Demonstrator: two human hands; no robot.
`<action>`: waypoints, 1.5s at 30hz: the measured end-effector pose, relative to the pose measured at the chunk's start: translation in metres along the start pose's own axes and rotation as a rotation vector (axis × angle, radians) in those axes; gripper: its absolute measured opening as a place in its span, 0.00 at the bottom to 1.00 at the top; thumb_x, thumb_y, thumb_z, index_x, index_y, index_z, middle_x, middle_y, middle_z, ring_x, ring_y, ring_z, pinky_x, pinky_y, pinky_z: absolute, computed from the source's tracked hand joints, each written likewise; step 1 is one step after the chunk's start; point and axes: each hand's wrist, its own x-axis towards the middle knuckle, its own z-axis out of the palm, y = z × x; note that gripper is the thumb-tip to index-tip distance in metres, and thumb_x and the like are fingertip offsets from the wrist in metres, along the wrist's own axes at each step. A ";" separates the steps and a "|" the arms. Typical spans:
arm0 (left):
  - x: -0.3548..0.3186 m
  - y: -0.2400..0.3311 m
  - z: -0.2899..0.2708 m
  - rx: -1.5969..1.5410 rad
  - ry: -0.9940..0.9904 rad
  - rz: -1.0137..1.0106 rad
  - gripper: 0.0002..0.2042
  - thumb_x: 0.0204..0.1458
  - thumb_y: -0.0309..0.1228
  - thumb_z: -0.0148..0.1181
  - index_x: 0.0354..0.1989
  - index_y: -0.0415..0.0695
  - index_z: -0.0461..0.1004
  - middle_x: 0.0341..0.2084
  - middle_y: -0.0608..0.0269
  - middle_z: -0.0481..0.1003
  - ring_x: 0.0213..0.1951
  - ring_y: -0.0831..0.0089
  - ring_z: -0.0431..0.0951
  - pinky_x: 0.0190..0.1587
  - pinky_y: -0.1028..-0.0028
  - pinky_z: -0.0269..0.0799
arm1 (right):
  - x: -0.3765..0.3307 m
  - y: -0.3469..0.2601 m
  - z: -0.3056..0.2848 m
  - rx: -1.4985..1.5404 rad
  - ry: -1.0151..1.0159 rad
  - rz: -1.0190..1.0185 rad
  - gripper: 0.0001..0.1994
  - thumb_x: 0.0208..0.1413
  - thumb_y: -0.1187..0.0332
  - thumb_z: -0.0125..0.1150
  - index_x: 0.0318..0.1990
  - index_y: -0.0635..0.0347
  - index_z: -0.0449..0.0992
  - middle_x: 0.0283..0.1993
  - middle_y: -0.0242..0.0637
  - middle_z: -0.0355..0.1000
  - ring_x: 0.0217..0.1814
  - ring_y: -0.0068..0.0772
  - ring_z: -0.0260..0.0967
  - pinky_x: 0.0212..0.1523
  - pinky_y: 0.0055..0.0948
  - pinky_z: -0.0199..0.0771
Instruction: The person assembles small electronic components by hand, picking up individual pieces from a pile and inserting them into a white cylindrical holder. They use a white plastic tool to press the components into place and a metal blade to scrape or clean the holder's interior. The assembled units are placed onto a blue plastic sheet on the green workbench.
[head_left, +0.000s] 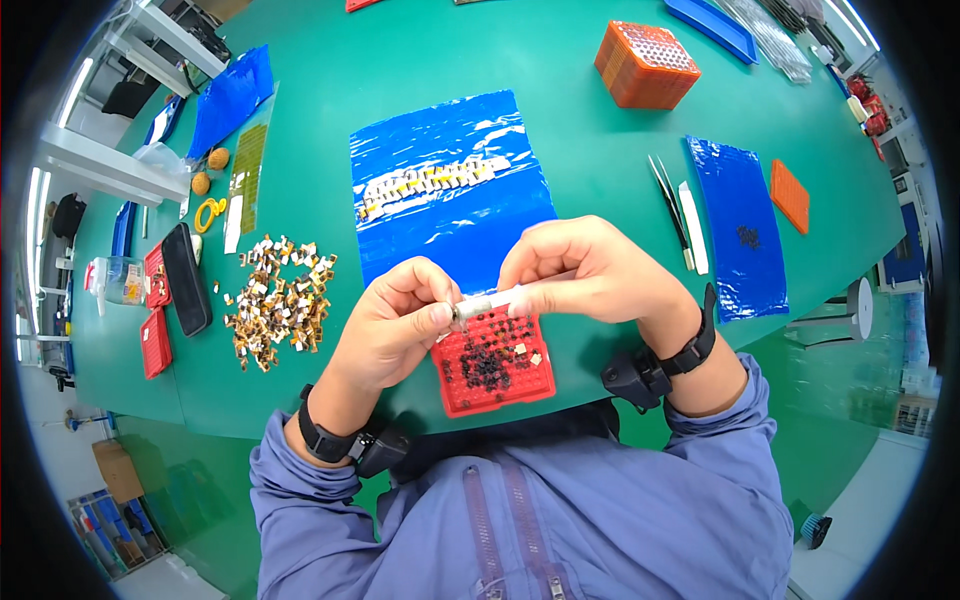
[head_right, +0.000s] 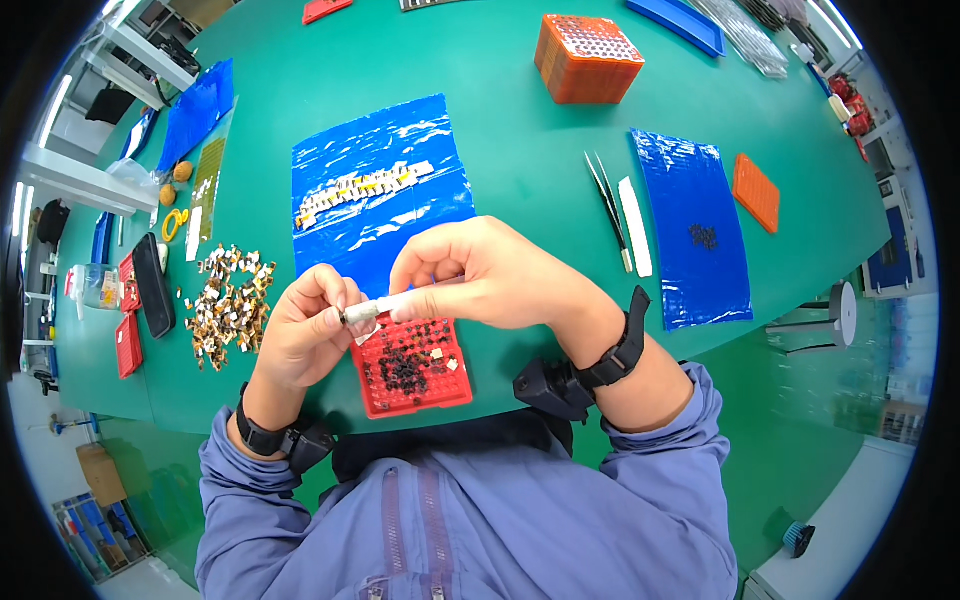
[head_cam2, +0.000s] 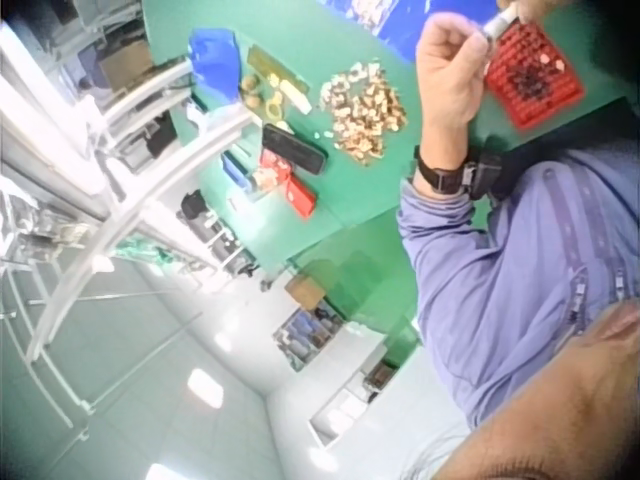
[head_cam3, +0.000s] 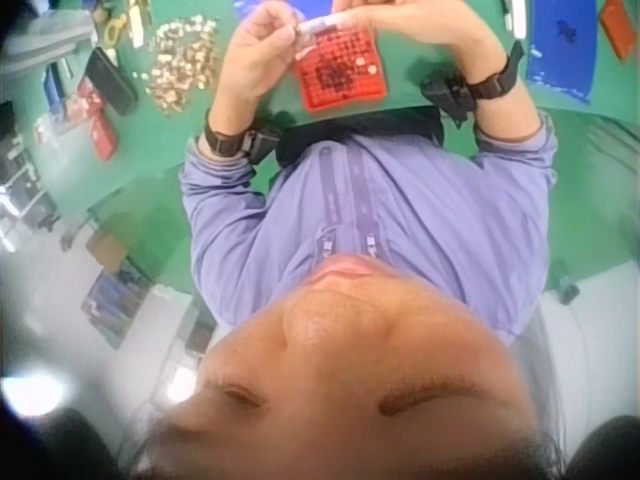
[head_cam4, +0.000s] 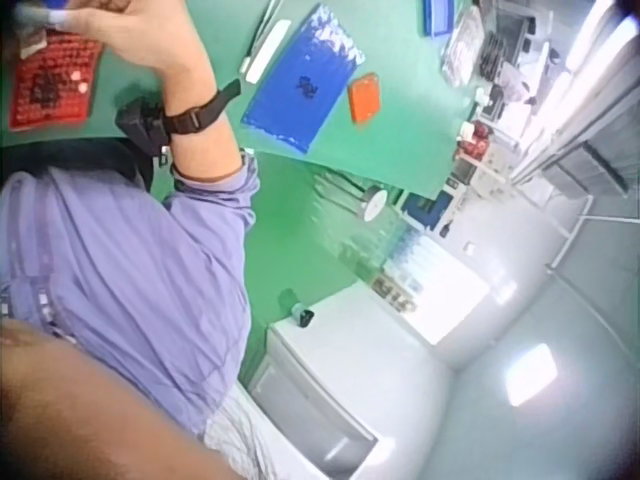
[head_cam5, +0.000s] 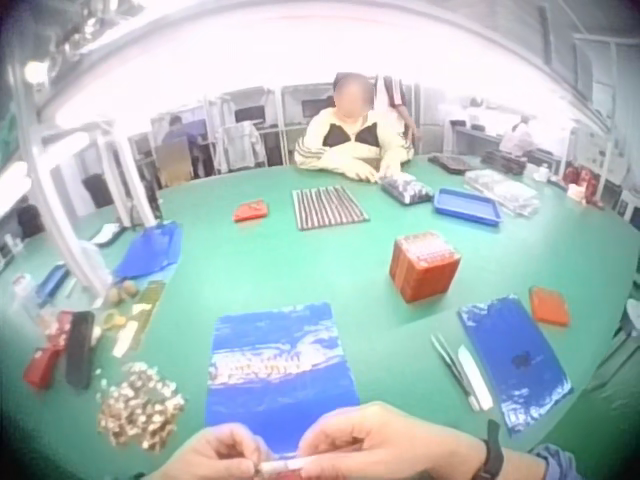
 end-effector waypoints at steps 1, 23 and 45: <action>0.001 -0.001 0.000 -0.023 -0.018 0.007 0.07 0.51 0.27 0.60 0.32 0.43 0.67 0.27 0.65 0.70 0.32 0.75 0.70 0.38 0.75 0.65 | -0.001 0.002 0.001 0.087 0.008 0.051 0.06 0.53 0.71 0.61 0.33 0.65 0.76 0.25 0.30 0.70 0.25 0.16 0.63 0.25 0.17 0.61; -0.001 -0.002 0.000 -0.033 -0.091 0.044 0.05 0.52 0.23 0.59 0.32 0.41 0.68 0.30 0.65 0.71 0.35 0.79 0.70 0.40 0.78 0.65 | -0.006 -0.016 0.001 0.022 -0.050 0.132 0.05 0.55 0.71 0.58 0.36 0.63 0.75 0.22 0.24 0.68 0.17 0.12 0.60 0.16 0.16 0.58; -0.001 -0.003 0.002 0.060 -0.112 0.056 0.05 0.51 0.22 0.59 0.31 0.41 0.67 0.28 0.65 0.70 0.34 0.78 0.69 0.38 0.77 0.64 | -0.008 -0.005 -0.002 0.044 -0.102 0.026 0.07 0.55 0.68 0.60 0.34 0.62 0.75 0.22 0.26 0.68 0.22 0.13 0.60 0.22 0.17 0.59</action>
